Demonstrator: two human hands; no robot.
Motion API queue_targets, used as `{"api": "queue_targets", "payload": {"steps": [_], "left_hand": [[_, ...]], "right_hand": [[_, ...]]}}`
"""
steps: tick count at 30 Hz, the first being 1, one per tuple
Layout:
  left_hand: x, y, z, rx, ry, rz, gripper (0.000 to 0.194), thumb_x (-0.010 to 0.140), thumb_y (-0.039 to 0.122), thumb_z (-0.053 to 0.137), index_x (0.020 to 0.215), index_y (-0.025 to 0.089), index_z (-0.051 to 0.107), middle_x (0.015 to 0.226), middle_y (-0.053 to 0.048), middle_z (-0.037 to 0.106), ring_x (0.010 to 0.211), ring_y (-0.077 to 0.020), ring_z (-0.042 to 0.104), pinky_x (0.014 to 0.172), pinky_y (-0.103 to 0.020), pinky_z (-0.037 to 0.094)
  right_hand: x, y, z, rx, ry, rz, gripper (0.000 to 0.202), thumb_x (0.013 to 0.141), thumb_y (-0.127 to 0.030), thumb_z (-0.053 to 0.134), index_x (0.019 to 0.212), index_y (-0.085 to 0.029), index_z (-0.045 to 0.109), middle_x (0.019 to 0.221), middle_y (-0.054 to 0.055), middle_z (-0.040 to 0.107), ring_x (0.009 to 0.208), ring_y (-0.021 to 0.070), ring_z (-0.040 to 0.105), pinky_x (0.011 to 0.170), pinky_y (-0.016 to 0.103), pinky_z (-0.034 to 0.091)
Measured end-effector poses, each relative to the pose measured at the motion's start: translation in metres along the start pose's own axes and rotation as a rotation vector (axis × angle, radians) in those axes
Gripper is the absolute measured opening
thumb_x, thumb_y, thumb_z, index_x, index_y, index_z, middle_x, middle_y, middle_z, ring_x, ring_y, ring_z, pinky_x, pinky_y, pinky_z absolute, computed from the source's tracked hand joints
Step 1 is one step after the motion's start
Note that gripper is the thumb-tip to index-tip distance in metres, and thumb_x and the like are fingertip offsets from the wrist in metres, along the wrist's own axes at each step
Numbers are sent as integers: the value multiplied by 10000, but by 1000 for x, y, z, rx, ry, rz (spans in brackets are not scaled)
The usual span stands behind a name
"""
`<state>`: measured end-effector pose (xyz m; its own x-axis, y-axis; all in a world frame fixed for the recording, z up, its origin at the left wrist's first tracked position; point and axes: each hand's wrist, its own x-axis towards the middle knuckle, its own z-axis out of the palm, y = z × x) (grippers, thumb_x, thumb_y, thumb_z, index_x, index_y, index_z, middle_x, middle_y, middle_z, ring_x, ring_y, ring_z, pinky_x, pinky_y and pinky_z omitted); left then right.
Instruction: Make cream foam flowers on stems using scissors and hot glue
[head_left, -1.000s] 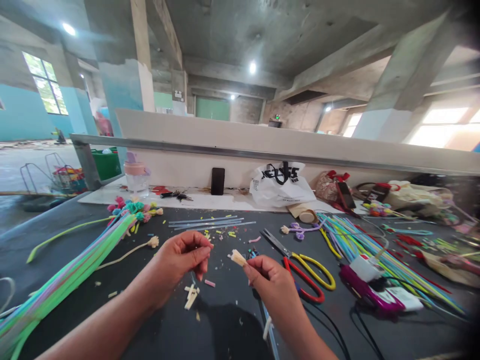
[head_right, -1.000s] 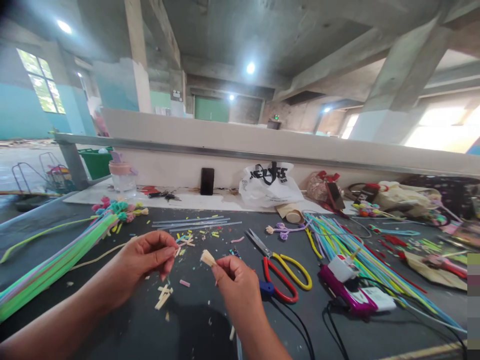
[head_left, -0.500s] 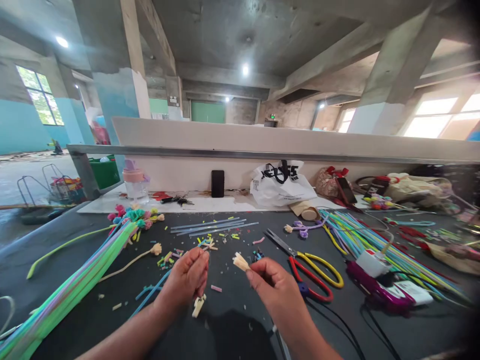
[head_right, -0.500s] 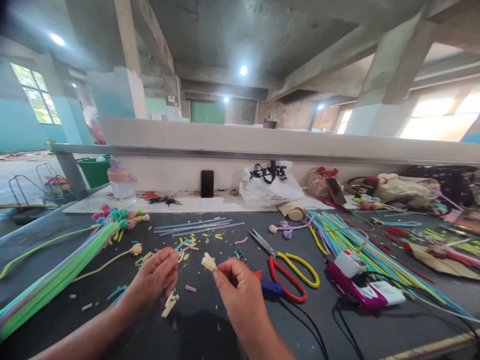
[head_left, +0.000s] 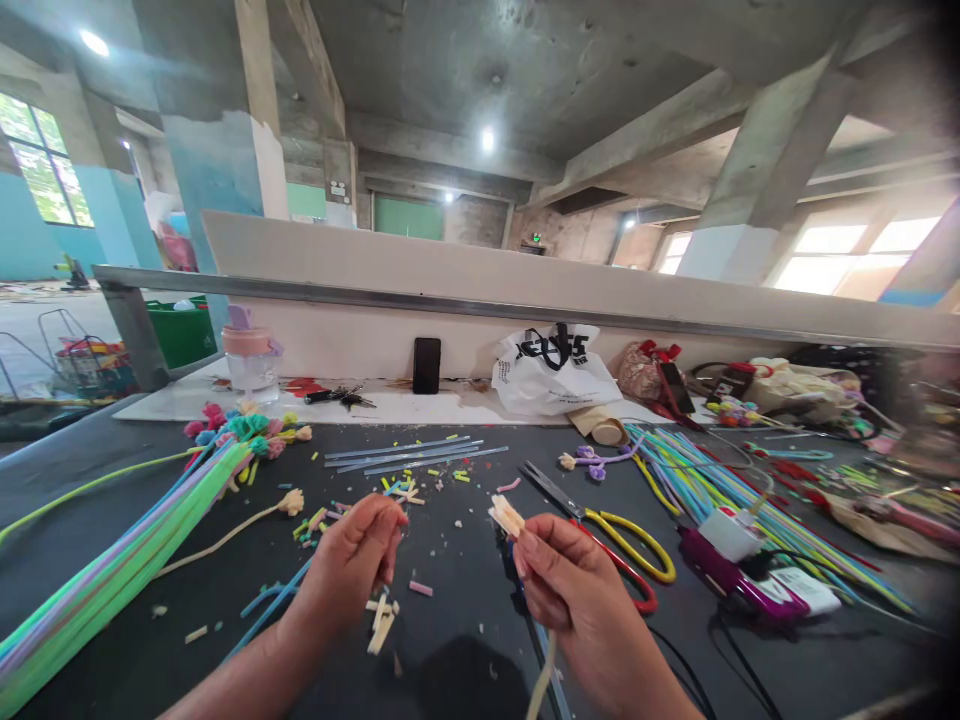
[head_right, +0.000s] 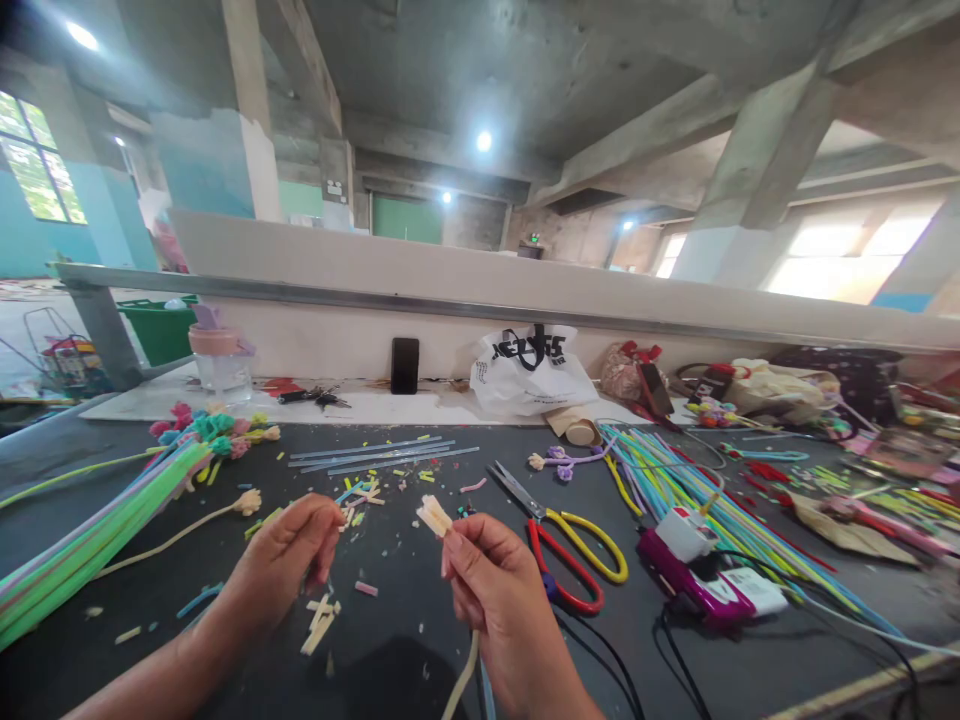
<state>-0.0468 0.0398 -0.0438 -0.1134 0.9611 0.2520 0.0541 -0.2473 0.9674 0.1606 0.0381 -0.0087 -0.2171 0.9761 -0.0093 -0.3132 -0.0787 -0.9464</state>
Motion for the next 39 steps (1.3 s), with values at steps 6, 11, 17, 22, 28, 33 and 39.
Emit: {"api": "queue_targets", "payload": {"steps": [6,11,17,22,28,33,39], "left_hand": [[-3,-4,-2,137,-98,136,164,847,315,469,824,195,578,589,24,542,525,-109,517,530,-222,424],[-9,8,-2,254,-197,194,177,811,296,526,704,180,607,616,0,551,563,-115,521,543,-214,426],[-14,6,2,166,-260,180,213,745,277,632,943,203,617,765,-17,603,685,-140,566,639,-230,461],[-14,4,3,100,-293,118,272,716,266,663,974,201,606,798,-18,604,713,-140,564,654,-228,459],[-15,11,4,123,-316,97,279,688,259,685,945,191,600,778,-14,607,680,-132,560,628,-220,448],[-16,13,4,162,-330,98,199,731,275,636,904,183,597,720,-7,594,625,-120,531,582,-212,422],[-16,14,4,209,-344,122,157,767,305,600,862,181,605,710,-2,569,614,-107,494,561,-201,391]], "right_hand": [[-3,6,7,194,-120,144,252,724,-316,706,641,-143,542,526,-66,460,358,-7,211,365,162,119],[-5,19,13,233,-214,277,280,760,-328,666,623,-143,507,481,-77,433,320,-10,218,339,156,101],[-6,31,18,199,-214,349,295,727,-345,692,664,-171,463,507,-68,499,311,-13,198,338,158,75],[-11,31,26,123,-166,342,346,677,-393,723,653,-172,457,469,-87,448,315,-13,182,352,175,63],[-14,32,31,67,-101,321,340,643,-384,738,652,-170,474,448,-95,416,330,-7,191,363,181,59],[-13,35,31,50,-82,328,318,637,-363,736,689,-175,485,450,-98,426,324,-3,199,355,182,63],[-13,35,32,50,-84,322,318,642,-359,734,686,-178,475,443,-106,403,333,0,187,352,183,61]]}}
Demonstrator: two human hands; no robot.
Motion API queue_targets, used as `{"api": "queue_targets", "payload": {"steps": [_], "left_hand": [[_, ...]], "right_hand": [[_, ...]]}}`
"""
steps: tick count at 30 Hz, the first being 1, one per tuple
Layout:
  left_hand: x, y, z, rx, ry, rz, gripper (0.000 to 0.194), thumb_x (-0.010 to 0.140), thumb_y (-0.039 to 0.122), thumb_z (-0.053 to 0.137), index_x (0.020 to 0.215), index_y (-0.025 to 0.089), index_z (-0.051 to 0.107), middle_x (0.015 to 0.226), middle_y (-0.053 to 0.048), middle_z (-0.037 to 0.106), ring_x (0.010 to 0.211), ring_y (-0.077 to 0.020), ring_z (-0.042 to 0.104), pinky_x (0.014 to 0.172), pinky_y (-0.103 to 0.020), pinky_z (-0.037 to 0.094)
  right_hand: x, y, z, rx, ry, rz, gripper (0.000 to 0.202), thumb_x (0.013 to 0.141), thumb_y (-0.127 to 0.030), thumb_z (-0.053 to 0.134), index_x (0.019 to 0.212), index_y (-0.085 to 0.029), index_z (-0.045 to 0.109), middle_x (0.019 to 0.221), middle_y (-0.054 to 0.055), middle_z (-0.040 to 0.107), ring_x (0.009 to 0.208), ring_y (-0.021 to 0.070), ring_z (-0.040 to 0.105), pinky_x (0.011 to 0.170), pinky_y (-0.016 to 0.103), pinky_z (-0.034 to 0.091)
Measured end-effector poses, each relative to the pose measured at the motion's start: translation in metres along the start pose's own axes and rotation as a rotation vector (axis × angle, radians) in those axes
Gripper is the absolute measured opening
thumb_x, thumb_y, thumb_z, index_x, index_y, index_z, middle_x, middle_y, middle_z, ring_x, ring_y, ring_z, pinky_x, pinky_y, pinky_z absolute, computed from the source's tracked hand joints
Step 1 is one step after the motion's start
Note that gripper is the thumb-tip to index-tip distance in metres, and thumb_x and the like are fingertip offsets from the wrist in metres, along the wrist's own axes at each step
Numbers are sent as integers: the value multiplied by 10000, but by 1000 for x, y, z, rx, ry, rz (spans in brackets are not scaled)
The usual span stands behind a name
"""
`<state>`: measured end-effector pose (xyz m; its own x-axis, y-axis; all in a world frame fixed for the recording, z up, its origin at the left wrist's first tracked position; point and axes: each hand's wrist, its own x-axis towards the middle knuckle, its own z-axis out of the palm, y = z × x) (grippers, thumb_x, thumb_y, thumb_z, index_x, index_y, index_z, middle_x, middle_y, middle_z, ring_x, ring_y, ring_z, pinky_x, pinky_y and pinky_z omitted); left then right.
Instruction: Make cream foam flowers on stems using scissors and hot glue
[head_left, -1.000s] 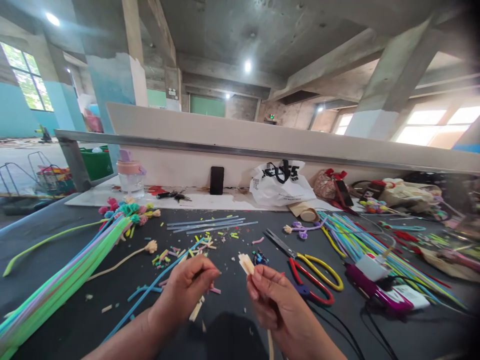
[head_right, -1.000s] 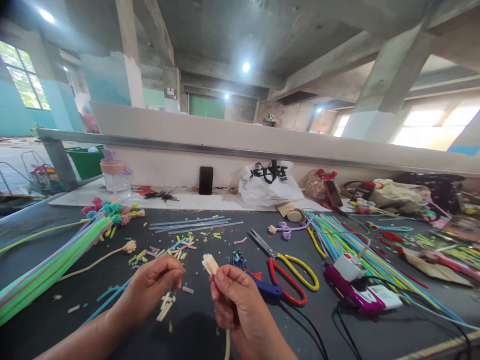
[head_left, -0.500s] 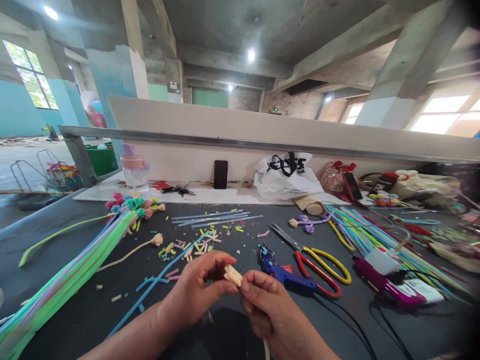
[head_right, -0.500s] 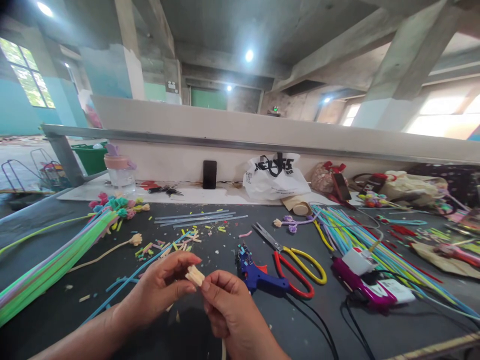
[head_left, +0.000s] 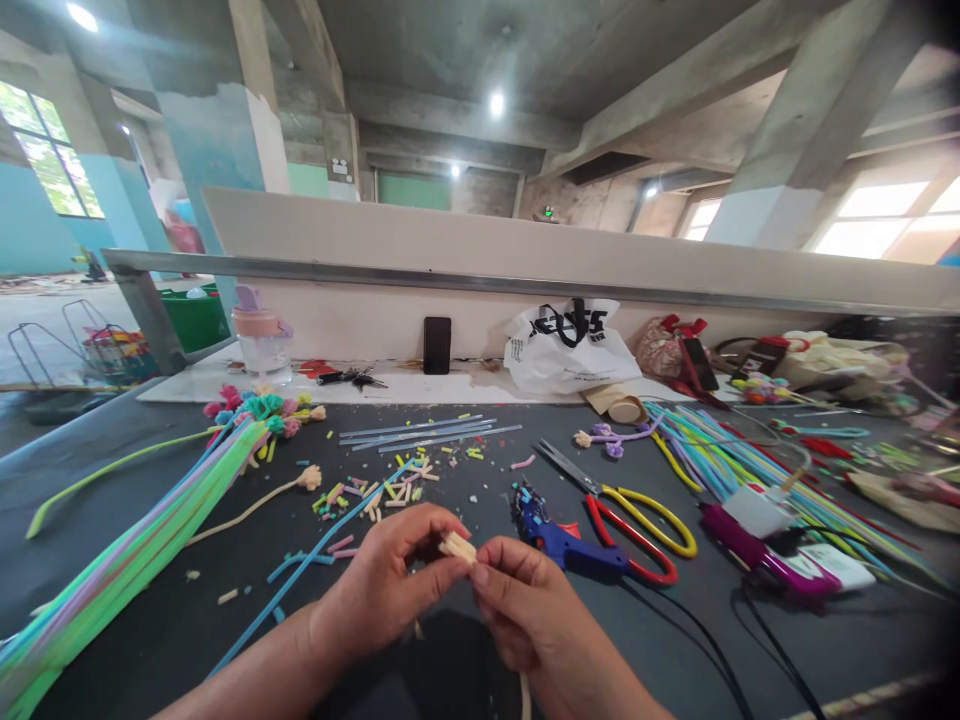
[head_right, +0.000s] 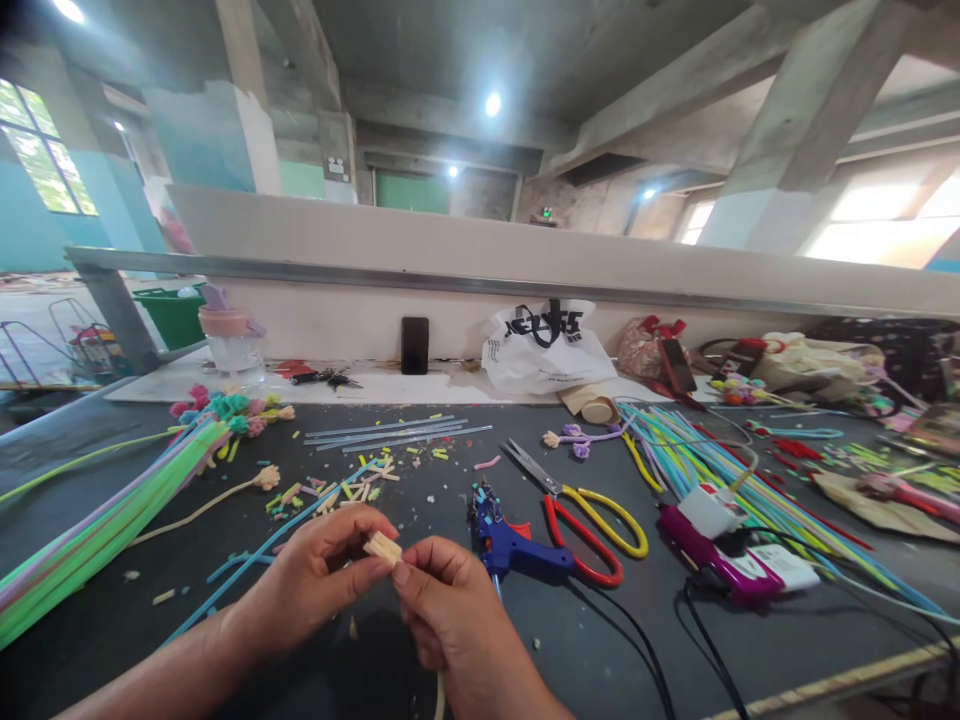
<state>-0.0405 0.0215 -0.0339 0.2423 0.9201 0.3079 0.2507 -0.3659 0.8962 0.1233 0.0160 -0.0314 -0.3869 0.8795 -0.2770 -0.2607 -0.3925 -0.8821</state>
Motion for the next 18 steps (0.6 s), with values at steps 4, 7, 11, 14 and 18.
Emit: {"api": "queue_targets", "payload": {"steps": [4,7,11,14,18], "left_hand": [[0,-3,0,-114,-27,-35,204,752,298,623,922,188,596,736,-2,575,633,-110,504,583,-203,404],[0,-6,1,-246,-38,-57,328,706,302,672,997,191,568,772,-9,582,672,-123,525,614,-217,421],[1,-7,1,-312,-4,-98,257,723,349,649,902,179,575,725,4,560,642,-109,497,587,-206,401],[2,-4,0,-291,18,-136,221,759,379,605,848,179,572,681,17,534,596,-98,463,546,-199,377],[3,-3,0,-263,1,-153,215,775,389,586,796,176,569,624,32,501,541,-82,425,501,-191,342]], "right_hand": [[0,-1,0,4,7,10,340,626,-376,744,683,-179,474,447,-103,414,335,-1,193,357,184,57],[0,-1,0,12,17,-1,354,621,-388,749,673,-176,471,445,-102,411,345,0,189,363,186,61],[0,-1,0,11,18,-7,358,618,-387,753,663,-178,465,434,-106,396,343,2,191,366,190,60],[0,0,0,11,14,-8,348,628,-374,747,659,-178,461,441,-102,408,342,0,192,364,188,55],[0,0,0,14,2,-12,322,659,-351,732,664,-175,462,458,-95,429,339,-4,195,365,188,57]]}}
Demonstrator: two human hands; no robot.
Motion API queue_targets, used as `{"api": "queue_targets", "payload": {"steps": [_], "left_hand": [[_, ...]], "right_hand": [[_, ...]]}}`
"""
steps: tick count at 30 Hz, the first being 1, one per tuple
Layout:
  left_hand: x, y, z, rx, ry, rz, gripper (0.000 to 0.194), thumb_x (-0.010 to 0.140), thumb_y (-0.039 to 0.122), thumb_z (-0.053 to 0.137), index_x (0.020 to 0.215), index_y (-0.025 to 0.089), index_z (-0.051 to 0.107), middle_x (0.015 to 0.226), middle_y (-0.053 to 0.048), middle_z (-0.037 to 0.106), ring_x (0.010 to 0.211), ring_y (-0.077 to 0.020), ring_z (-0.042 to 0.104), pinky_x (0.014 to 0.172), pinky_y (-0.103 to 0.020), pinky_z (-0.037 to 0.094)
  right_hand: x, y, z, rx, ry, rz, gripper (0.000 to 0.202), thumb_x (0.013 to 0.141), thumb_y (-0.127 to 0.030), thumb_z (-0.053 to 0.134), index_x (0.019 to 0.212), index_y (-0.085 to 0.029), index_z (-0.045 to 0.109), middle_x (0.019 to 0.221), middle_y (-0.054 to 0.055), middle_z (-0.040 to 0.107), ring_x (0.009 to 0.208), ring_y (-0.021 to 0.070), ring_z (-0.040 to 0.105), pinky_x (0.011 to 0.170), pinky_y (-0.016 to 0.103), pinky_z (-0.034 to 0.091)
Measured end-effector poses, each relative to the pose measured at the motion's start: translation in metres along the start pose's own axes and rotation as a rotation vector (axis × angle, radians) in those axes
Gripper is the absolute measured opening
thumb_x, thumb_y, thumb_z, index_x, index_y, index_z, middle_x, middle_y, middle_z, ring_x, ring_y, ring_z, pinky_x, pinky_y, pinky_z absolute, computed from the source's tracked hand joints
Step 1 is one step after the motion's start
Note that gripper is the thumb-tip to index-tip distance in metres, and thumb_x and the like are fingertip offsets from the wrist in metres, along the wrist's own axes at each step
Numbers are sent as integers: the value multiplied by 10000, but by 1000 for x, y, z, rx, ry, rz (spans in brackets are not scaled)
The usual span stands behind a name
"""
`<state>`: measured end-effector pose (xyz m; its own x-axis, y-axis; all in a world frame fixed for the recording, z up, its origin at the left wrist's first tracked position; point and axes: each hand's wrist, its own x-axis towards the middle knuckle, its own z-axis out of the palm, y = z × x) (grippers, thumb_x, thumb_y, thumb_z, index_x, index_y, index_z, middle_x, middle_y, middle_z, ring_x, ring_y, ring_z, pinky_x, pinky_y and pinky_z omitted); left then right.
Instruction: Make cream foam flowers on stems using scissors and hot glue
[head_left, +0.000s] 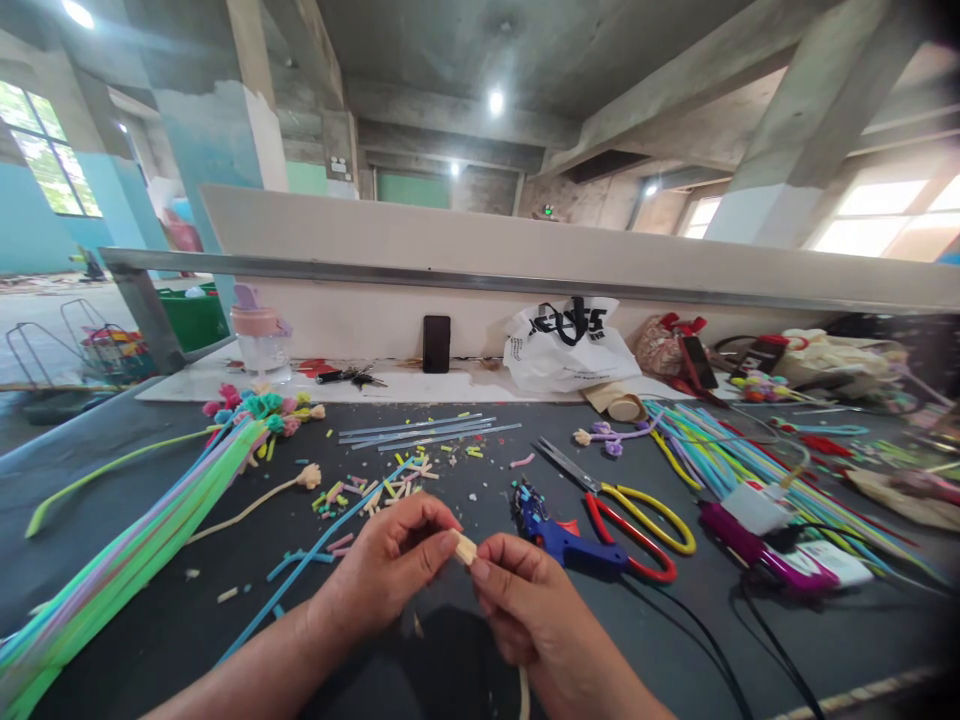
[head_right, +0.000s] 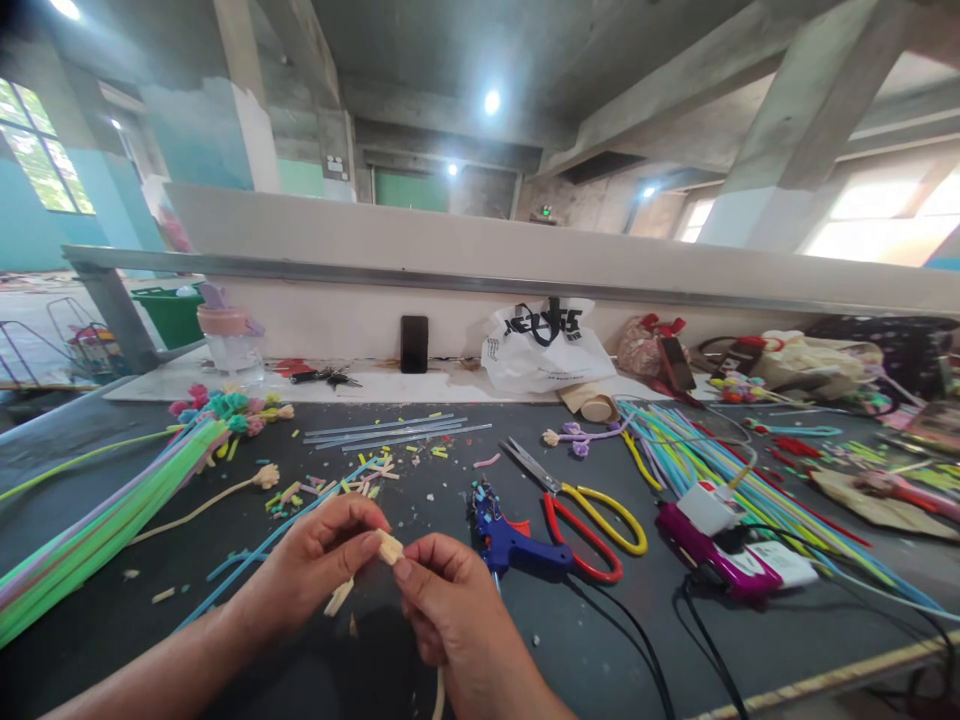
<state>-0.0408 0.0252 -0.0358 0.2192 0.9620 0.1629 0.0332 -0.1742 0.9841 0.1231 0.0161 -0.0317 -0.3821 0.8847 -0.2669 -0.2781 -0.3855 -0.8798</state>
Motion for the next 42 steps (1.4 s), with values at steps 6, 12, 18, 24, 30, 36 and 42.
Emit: {"api": "queue_targets", "payload": {"steps": [6,12,18,24,30,36,42], "left_hand": [[3,-8,-1,-201,-23,2,355,742,410,624,1015,193,557,778,-11,572,654,-115,518,592,-226,409],[3,-8,2,-152,-3,-15,327,710,416,652,927,173,616,741,-21,593,624,-116,513,563,-222,407],[-2,-2,3,-145,88,-23,252,724,353,642,889,163,625,675,6,584,551,-85,473,534,-206,399],[1,-1,3,-131,93,-6,179,741,318,615,824,159,625,612,17,567,522,-87,480,521,-209,394],[1,1,4,-180,109,-17,225,718,306,642,888,159,622,608,28,544,512,-85,478,504,-206,388],[6,-1,6,-199,39,-92,308,696,334,668,924,133,619,624,21,528,495,-83,456,491,-214,377],[1,-7,12,-221,-116,-125,245,735,345,642,694,105,669,648,-13,533,536,-83,449,504,-207,347]], "right_hand": [[-1,-1,-3,99,-45,-9,320,694,-357,717,662,-161,466,487,-82,467,331,-15,211,369,179,65],[2,-2,-5,210,-139,25,300,682,-340,733,677,-153,498,523,-71,507,318,-22,213,357,164,75],[6,5,-7,197,-137,42,310,683,-349,730,672,-161,483,507,-74,502,313,-17,200,345,164,69],[6,6,-6,172,-131,43,331,679,-346,732,636,-158,463,482,-82,477,314,-16,205,347,167,70],[4,3,-5,162,-109,38,336,671,-349,737,624,-153,468,491,-79,475,316,-17,205,353,172,67],[3,1,-3,205,-7,-79,322,616,-297,785,706,-153,512,558,-60,526,369,-12,270,389,164,105],[-1,3,5,254,9,-103,371,560,-291,824,659,-151,495,506,-73,477,408,5,308,404,161,158]]}}
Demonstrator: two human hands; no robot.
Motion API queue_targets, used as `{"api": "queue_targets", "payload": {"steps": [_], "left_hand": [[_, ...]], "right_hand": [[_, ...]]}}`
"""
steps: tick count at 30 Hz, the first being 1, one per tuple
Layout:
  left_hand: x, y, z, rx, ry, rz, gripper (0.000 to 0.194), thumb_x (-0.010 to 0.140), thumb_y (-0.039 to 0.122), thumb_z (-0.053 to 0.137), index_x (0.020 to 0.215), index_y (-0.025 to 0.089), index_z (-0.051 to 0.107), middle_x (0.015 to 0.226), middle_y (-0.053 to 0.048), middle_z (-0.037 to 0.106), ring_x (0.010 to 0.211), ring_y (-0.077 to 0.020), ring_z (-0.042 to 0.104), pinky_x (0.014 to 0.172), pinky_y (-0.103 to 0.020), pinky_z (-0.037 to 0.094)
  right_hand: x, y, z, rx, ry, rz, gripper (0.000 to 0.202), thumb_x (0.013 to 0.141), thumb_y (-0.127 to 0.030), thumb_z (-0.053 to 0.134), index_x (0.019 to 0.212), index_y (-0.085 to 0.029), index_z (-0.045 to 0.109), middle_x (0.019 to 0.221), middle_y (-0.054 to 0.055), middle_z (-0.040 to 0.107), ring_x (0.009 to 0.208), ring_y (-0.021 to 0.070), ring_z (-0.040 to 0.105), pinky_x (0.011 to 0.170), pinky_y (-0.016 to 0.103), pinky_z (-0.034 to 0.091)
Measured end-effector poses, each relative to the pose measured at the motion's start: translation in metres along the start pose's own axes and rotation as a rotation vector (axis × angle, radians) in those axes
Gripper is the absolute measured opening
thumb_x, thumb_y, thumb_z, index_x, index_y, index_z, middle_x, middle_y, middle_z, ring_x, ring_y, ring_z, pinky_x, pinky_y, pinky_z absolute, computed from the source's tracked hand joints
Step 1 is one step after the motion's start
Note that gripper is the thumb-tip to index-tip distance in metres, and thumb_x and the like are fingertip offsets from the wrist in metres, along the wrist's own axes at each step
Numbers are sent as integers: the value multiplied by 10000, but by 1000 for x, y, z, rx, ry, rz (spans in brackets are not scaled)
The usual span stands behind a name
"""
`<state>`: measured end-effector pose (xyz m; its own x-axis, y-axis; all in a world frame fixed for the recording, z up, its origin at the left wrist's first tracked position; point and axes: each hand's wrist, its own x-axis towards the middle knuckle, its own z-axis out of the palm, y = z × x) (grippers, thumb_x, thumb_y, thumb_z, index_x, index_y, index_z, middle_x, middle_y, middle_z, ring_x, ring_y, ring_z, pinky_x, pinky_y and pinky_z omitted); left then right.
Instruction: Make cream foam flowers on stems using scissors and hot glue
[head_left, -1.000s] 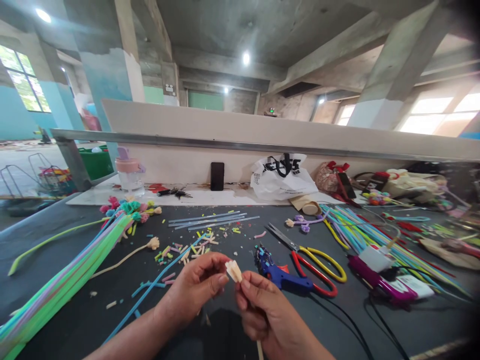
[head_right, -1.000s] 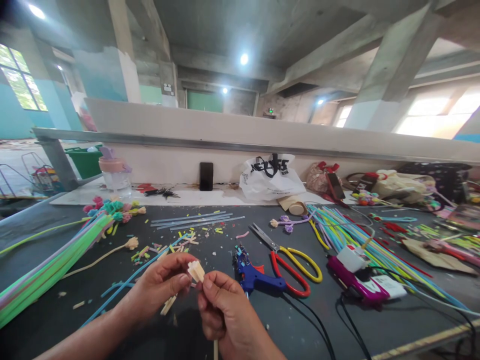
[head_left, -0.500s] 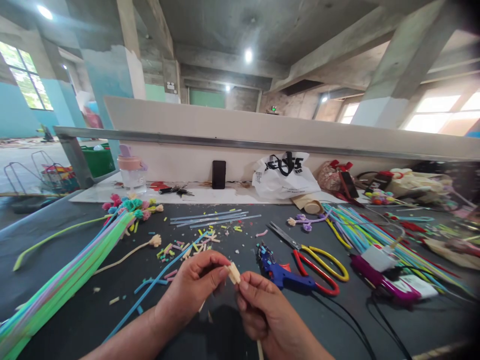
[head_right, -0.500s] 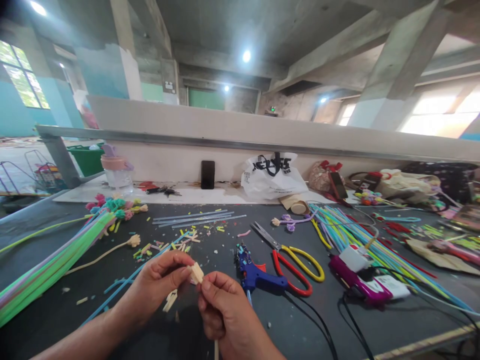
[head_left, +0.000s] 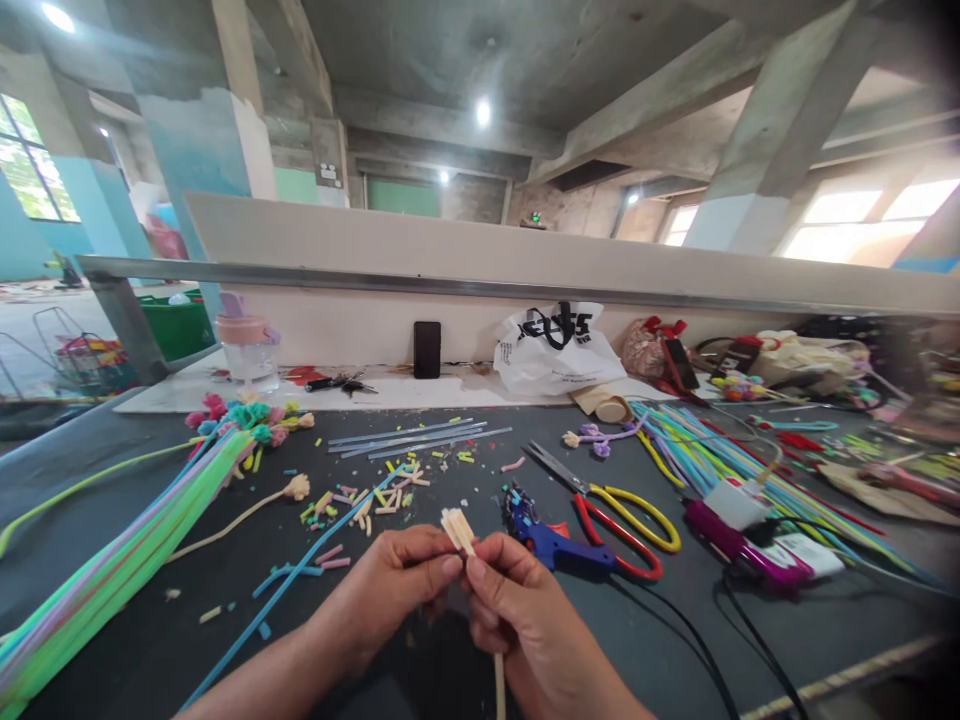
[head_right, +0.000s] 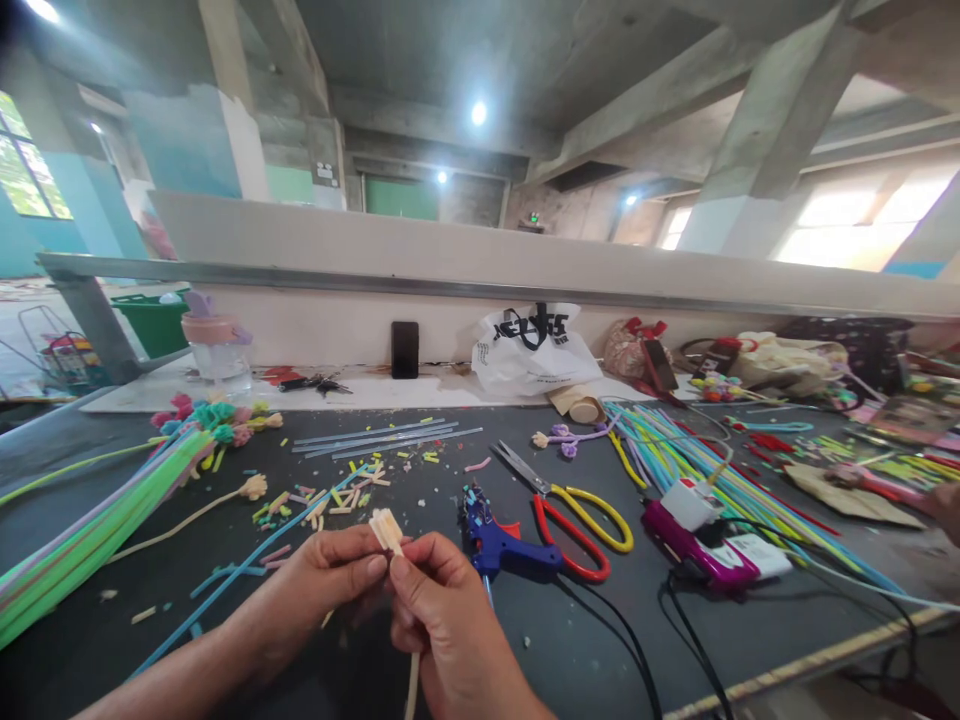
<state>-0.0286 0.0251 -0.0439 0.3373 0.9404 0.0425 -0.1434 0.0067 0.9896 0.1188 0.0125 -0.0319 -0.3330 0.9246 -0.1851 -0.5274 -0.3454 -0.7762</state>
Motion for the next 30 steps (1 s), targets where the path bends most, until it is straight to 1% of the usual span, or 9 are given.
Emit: {"api": "queue_targets", "payload": {"steps": [5,9,13,16,18,22,24,27,30], "left_hand": [[-5,-5,7,-201,21,-74,200,722,293,668,652,106,659,643,-38,582,566,-115,516,539,-227,384],[-9,-1,12,-375,-4,-132,156,752,247,642,669,114,634,570,-14,557,530,-111,526,544,-232,418],[-8,6,7,-540,120,-171,65,774,181,615,739,126,603,680,-24,588,572,-102,551,558,-220,456],[-3,12,-2,-625,205,-158,51,776,124,600,744,137,562,681,-7,555,617,-110,566,645,-267,500],[0,16,-9,-669,197,-157,70,798,117,570,741,141,536,653,18,507,524,-66,501,561,-228,485],[2,20,-18,-764,98,-173,119,820,128,548,712,126,498,630,48,416,414,5,321,378,-111,294],[2,21,-21,-794,24,-192,126,826,150,549,717,119,495,629,52,393,410,16,285,367,-99,240],[1,20,-26,-800,-63,-229,103,834,178,545,765,109,516,638,50,387,406,25,252,361,-100,186],[0,17,-27,-776,-78,-268,101,837,193,538,807,97,536,631,47,386,399,27,229,352,-107,151]], "right_hand": [[-1,3,1,50,-69,120,407,543,-299,833,635,-159,462,528,-44,543,393,10,357,385,154,197],[0,10,1,17,-103,141,414,565,-360,810,638,-171,449,510,-44,563,353,14,368,346,145,247],[4,25,0,-122,-107,108,445,548,-459,768,628,-193,419,469,-60,562,272,23,336,280,148,253],[4,31,-4,-431,-82,128,389,574,-467,715,606,-198,435,407,-80,501,249,36,316,269,155,218],[-1,27,-7,-732,-130,28,301,625,-405,694,591,-183,494,441,-71,492,330,45,375,331,157,256],[-15,-10,-11,-1222,-515,-246,194,740,-354,656,638,-193,622,606,-33,570,569,88,514,496,170,346],[-17,-38,-16,-1374,-408,-374,161,783,-334,615,694,-203,644,657,-13,607,620,112,548,570,195,386],[-6,-75,-36,-1534,-94,-508,121,815,-270,539,860,-204,629,799,27,654,735,156,588,690,252,426],[10,-88,-66,-1873,135,-364,328,736,-152,496,1047,-167,599,1084,104,626,1024,244,544,882,375,381]]}}
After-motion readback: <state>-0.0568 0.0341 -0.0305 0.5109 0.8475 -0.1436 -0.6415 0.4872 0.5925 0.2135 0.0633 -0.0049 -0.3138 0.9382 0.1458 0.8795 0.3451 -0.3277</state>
